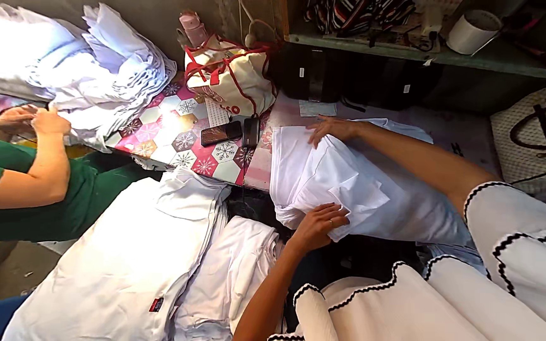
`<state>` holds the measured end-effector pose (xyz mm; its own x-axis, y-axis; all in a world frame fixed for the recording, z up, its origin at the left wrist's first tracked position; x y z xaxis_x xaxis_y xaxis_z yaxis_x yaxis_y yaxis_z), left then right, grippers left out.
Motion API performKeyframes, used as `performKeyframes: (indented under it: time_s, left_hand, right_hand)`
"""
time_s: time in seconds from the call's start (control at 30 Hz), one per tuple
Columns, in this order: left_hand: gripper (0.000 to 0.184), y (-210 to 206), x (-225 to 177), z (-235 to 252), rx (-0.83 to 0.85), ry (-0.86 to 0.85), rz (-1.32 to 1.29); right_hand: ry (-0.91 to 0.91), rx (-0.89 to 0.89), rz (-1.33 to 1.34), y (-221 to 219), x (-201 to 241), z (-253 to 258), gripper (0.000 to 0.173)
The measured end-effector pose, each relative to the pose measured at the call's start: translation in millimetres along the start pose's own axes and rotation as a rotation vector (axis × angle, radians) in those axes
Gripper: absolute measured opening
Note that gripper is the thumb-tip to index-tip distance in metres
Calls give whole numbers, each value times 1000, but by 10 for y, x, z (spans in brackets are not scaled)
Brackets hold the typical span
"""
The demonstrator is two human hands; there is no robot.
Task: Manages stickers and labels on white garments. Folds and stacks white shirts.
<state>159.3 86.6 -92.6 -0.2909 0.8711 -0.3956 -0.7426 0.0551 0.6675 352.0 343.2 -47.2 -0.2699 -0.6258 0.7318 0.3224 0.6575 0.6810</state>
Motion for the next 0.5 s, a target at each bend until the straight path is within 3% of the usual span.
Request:
performKeyframes:
  time_s: [0.07, 0.13, 0.17, 0.23, 0.3, 0.4, 0.43, 0.5]
  left_hand:
    - [24, 429, 26, 60, -306, 323, -118]
    - [51, 925, 212, 44, -759, 757, -60]
    - [60, 1149, 338, 35, -938, 874, 8]
    - [71, 1352, 413, 6, -1079, 874, 317]
    - [77, 1134, 329, 105, -885, 704, 455]
    - [109, 789, 429, 545, -325, 752, 12]
    - [98, 760, 560, 655, -253, 823, -205]
    - [53, 697, 911, 747, -191, 960, -666]
  right_hand:
    - [-29, -13, 102, 118, 147, -49, 23]
    - [-43, -93, 198, 279, 463, -78, 20]
    - [-55, -129, 257, 360, 662, -91, 19]
    - [-17, -139, 366, 547, 1080, -93, 12]
    - [84, -44, 362, 723, 1435, 10, 14]
    - [175, 49, 252, 793, 1733, 289, 16]
    - [155, 13, 163, 777, 1721, 371, 17]
    - [-1, -186, -75, 775, 1556, 428, 18]
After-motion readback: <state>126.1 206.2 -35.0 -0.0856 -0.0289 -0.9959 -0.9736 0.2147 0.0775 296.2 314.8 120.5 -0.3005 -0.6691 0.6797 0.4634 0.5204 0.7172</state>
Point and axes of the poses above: each hand's wrist, its own z-axis towards the middle knuckle, its own y-axis out of the back of the hand, x = y × z, the point moved 2 cm from there along z, towards the middle knuckle, and after that the axes turned 15 degrees about z, right-handed, at the moved point
